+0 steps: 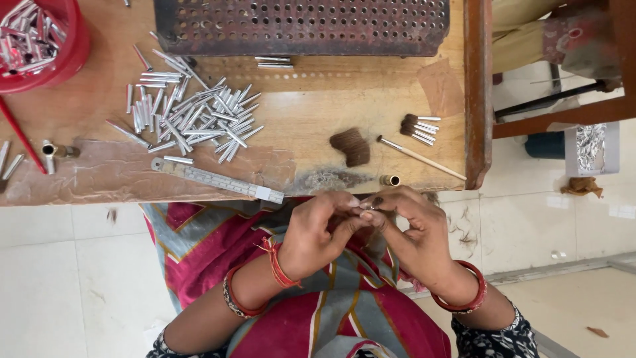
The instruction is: The recorder is assembling brushes by inserting bundles of hair into metal ferrules and adjusting them using a ruler and fingers.
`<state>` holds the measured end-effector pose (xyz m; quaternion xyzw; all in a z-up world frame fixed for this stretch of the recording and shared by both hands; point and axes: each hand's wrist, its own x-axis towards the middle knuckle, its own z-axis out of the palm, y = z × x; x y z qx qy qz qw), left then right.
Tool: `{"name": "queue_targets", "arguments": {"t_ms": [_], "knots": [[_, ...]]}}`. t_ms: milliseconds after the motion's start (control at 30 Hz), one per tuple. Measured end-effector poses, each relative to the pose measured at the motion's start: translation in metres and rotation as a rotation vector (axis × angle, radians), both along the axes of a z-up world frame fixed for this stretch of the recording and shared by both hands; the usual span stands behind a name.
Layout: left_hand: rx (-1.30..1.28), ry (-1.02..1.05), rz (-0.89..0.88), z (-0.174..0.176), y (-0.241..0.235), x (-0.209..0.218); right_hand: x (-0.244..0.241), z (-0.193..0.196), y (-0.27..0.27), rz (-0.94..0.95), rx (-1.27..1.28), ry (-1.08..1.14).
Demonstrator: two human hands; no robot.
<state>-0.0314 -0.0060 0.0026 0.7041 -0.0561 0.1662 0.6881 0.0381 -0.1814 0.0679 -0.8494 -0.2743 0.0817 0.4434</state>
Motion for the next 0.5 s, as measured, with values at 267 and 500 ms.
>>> {"name": "queue_targets", "arguments": {"t_ms": [267,500], "knots": [[0.714,-0.557,0.037,0.011,0.043,-0.013,-0.013,-0.007,0.015,0.017,-0.044,0.139],[0.857,-0.362,0.282,0.008,0.101,-0.045,-0.020,-0.023,0.048,0.126,0.007,-0.107]]}}
